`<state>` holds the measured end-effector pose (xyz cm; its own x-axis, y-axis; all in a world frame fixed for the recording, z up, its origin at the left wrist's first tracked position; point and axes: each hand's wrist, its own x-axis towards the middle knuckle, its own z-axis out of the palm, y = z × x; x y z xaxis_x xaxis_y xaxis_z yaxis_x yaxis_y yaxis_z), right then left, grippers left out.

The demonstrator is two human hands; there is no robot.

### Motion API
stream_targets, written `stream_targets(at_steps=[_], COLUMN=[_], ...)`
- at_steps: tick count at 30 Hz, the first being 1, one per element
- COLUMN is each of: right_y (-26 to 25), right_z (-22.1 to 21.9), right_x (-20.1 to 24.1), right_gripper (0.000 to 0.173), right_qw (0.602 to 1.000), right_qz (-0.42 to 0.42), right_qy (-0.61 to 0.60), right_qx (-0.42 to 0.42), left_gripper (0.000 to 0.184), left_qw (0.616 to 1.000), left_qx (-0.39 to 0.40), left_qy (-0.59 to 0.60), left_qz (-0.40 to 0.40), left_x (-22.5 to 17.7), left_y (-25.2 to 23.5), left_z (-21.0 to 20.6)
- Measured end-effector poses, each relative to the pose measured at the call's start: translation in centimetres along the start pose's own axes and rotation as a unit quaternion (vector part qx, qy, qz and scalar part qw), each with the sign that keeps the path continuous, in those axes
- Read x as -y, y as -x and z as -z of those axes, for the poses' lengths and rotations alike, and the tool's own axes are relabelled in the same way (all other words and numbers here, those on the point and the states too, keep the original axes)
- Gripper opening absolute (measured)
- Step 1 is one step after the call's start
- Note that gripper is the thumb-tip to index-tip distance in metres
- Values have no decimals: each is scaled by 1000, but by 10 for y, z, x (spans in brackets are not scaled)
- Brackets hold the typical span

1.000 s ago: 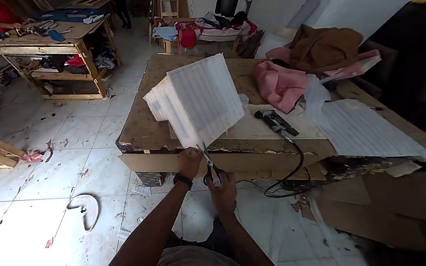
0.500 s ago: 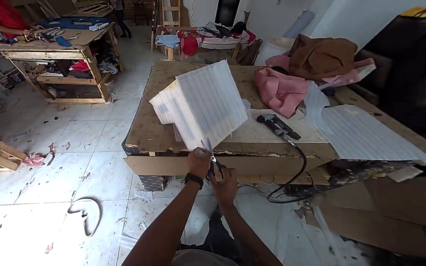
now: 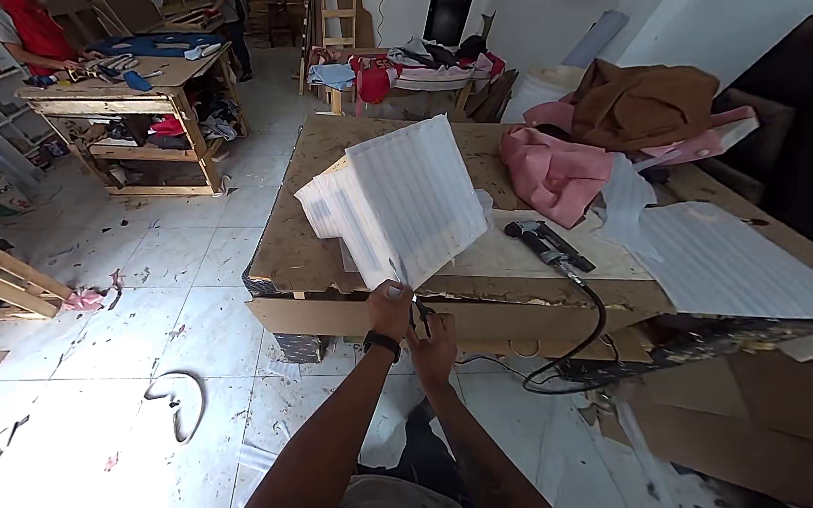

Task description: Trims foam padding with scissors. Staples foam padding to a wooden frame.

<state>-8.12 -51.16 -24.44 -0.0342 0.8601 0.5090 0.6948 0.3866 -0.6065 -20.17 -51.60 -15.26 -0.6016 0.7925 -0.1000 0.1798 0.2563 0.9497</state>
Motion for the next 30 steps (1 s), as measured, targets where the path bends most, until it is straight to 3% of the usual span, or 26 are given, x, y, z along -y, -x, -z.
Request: stream_targets(at_steps=[4, 10, 18, 23, 30], right_y=[-7, -22, -41, -61, -108], right_z=[-4, 0, 0, 3, -7], right_x=[1, 17, 30, 55, 99], right_gripper=[24, 33, 35, 33, 37], right_qw=[1000, 999, 999, 999, 993], right_qz=[18, 32, 42, 37, 107], right_qy=[-16, 10, 29, 30, 44], right_qx=[-12, -18, -11, -3, -7], left_gripper=[32, 54, 26, 25, 23], left_qw=[1000, 996, 997, 998, 994], left_qx=[-23, -30, 9, 37, 61], left_qy=[10, -89, -67, 8, 79], left_qz=[3, 5, -22, -48, -54], left_x=[-2, -18, -30, -32, -30], left_y=[3, -3, -15, -3, 11], left_z=[-2, 7, 20, 34, 60])
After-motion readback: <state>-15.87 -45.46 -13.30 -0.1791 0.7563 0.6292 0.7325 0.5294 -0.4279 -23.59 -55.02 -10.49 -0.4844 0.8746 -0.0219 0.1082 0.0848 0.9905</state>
